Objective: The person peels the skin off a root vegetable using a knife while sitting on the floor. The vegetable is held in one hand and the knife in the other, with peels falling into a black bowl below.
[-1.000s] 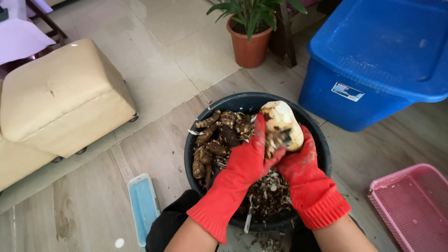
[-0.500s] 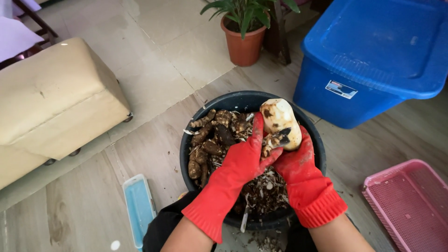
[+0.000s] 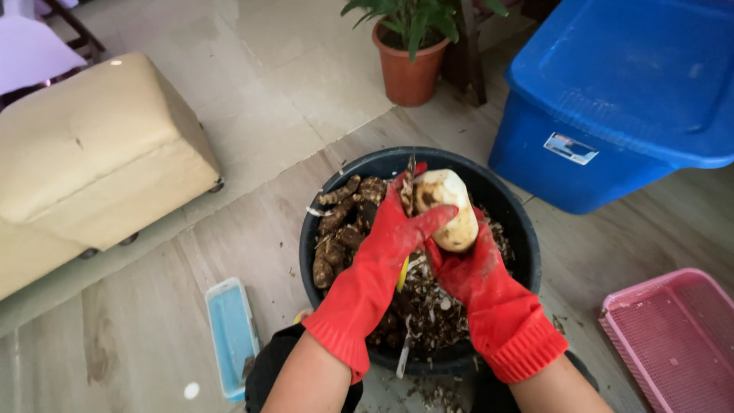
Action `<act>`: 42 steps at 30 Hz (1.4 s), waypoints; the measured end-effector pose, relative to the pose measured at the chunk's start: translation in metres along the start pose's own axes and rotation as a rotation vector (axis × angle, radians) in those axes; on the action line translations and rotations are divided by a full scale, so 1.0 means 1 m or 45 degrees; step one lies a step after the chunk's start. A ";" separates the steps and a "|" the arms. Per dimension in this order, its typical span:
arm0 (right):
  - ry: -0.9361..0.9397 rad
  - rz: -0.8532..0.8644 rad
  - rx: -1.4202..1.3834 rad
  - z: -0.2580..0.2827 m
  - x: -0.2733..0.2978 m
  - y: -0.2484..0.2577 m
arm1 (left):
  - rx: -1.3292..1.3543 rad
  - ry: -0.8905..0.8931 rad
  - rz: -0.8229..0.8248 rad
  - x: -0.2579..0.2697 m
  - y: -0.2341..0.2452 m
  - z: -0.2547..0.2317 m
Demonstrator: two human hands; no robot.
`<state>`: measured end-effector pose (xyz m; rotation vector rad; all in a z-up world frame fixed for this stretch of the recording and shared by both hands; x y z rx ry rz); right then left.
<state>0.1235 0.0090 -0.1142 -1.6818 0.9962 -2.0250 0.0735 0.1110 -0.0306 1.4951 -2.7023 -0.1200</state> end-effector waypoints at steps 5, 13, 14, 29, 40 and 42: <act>0.354 0.165 0.737 0.013 0.037 -0.013 | 0.162 0.105 -0.098 -0.010 0.023 0.006; 0.841 0.359 1.368 0.026 0.057 -0.052 | 0.067 0.298 -0.079 0.050 0.033 -0.055; 0.678 0.427 1.220 0.023 0.058 -0.052 | 0.011 0.252 0.097 0.069 0.031 -0.086; 1.061 0.362 1.483 0.037 0.079 -0.034 | -1.334 0.050 0.737 0.113 0.008 -0.039; 1.028 0.220 1.612 -0.007 0.086 0.036 | -1.100 0.143 0.405 0.128 0.027 -0.022; 1.049 0.207 1.551 0.005 0.071 0.041 | -1.188 0.083 0.694 0.166 0.009 -0.058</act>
Point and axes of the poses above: each hand's wrist, its own x-axis away from the middle knuckle, its own y-axis out of the back of the hand, z = x × y, the point moved 10 cm from there along -x, towards the middle knuckle, and after that the axes turned 3 degrees about -z, right-handed, at the moved point
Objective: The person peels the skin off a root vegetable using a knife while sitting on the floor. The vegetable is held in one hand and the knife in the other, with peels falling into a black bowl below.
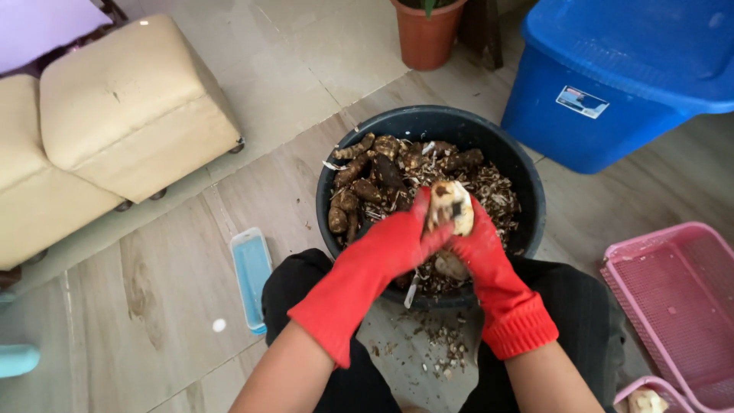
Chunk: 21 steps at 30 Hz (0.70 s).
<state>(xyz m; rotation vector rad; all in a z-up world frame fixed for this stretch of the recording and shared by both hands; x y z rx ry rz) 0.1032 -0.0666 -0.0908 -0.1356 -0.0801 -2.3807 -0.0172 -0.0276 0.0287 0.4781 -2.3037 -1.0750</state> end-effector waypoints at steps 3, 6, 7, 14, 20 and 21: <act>0.028 -0.006 0.044 0.004 -0.002 0.010 | -0.131 -0.027 0.020 -0.004 -0.023 0.015; -0.008 -0.021 -0.151 0.009 0.015 0.011 | -0.095 -0.036 0.001 -0.007 -0.022 0.009; -0.008 -0.016 -0.152 0.012 0.017 0.012 | -0.095 -0.032 -0.002 -0.004 -0.022 0.005; 0.047 -0.051 0.017 0.008 0.013 0.031 | 0.027 0.044 -0.044 0.000 -0.030 -0.014; 0.091 -0.058 0.094 -0.009 0.009 0.038 | 0.122 0.162 -0.143 -0.036 -0.056 0.011; 0.090 -0.057 0.111 -0.014 0.010 0.040 | 0.131 0.194 -0.165 -0.041 -0.061 0.018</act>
Point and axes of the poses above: each hand's wrist, its own x-axis away from the middle knuckle, its own y-axis out of the back of the hand, z = x × y, the point moved 10 cm from there along -x, towards the middle knuckle, and after that the axes turned 3 degrees about -z, right-handed, at the moved point
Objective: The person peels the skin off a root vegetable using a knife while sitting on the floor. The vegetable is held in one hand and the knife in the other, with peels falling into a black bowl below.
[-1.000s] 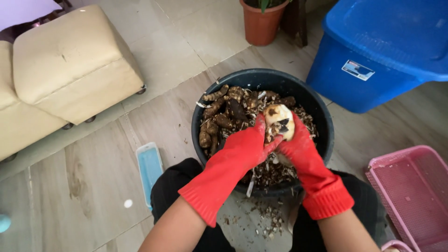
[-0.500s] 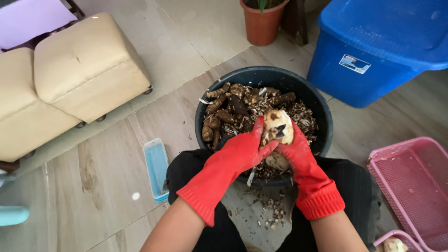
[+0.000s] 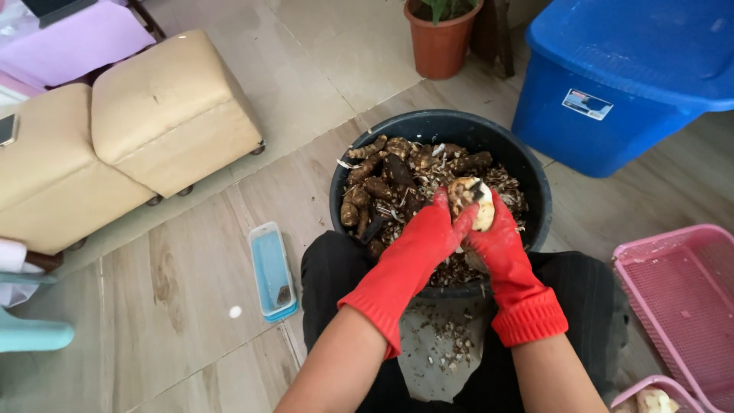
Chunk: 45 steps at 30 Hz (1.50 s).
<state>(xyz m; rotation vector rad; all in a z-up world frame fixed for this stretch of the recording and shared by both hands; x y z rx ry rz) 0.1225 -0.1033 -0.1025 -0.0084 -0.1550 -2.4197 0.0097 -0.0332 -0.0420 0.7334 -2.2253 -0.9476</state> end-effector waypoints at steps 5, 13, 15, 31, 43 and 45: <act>0.071 0.061 -0.025 0.029 0.019 -0.009 | 0.516 -0.014 -0.130 -0.018 0.009 0.025; 0.041 0.135 -0.336 0.038 0.021 -0.012 | 0.019 -0.290 0.005 0.061 0.046 -0.033; 0.064 0.153 -0.371 0.031 0.018 -0.016 | -0.005 -0.252 0.035 0.060 0.048 -0.030; 0.063 0.166 -0.003 0.006 -0.001 -0.032 | -0.003 -0.006 0.099 0.025 0.025 0.006; -0.209 0.102 -0.218 -0.041 -0.017 -0.030 | 0.470 -0.004 -0.043 -0.008 0.007 0.040; -0.310 0.092 -0.410 -0.024 -0.006 -0.036 | 0.409 -0.297 0.042 0.008 0.009 0.019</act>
Point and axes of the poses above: each hand's wrist, its own x-axis away from the middle knuckle, its own y-axis out of the back of the hand, z = x × y, the point moved 10 cm from there along -x, towards the middle knuckle, and after that the axes turned 3 degrees about -z, right-handed, at the moved point
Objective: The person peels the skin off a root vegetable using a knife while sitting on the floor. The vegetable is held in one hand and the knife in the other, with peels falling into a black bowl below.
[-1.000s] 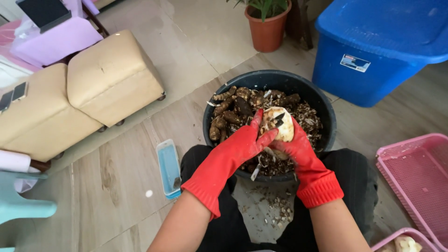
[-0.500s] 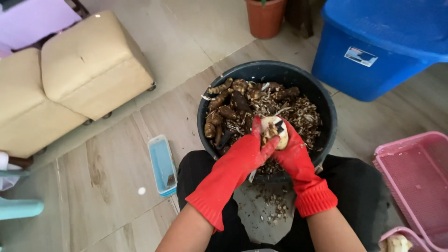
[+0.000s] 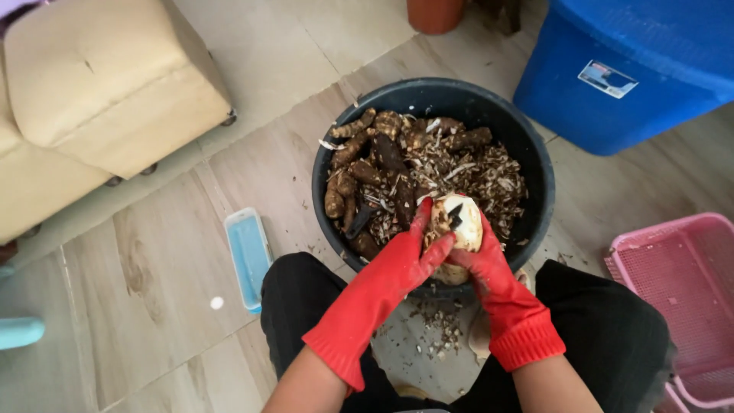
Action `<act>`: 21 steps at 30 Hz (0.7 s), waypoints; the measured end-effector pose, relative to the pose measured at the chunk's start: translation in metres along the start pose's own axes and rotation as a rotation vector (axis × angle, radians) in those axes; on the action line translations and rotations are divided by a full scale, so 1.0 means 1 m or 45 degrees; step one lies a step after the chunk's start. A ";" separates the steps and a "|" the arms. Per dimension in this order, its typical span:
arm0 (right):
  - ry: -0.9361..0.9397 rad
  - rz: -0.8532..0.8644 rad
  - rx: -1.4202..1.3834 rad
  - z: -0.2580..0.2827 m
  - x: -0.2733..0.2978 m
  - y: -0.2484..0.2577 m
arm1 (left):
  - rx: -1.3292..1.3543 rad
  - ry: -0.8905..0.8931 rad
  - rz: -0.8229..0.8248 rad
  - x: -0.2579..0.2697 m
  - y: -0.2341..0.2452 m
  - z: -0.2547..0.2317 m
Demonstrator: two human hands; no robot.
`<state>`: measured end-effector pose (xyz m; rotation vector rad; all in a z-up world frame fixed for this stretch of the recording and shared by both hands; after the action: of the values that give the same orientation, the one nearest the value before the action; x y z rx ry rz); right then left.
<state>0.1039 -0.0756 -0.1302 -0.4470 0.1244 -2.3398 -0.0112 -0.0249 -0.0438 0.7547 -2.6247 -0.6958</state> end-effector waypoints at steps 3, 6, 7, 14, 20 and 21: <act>-0.057 0.053 -0.121 -0.004 0.009 -0.004 | -0.127 0.027 0.102 -0.003 0.001 0.013; -0.009 0.112 -0.055 0.003 0.012 -0.011 | -0.075 0.034 0.108 0.002 0.011 -0.007; -0.008 0.116 -0.051 -0.009 0.006 -0.007 | -0.072 0.034 0.104 -0.006 0.012 -0.004; -0.058 0.095 0.042 -0.024 0.002 -0.004 | 0.643 0.326 -0.042 -0.049 -0.030 0.101; -0.213 -0.069 -0.317 -0.025 0.006 0.007 | 0.543 0.169 0.049 -0.020 -0.014 0.044; -0.218 -0.067 -0.379 -0.021 0.007 0.003 | 0.299 0.101 0.102 -0.019 -0.014 0.037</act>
<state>0.0943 -0.0835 -0.1485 -0.8031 0.3856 -2.3297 -0.0063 -0.0110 -0.0854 0.7190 -2.6753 -0.3315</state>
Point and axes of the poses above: each hand's wrist, its own x-axis away from the middle knuckle, its own y-axis out of the back of the hand, z = x × y, the point moved 10 cm from there along -x, towards the middle knuckle, and after that the axes turned 3 degrees about -z, right-handed, at the moved point
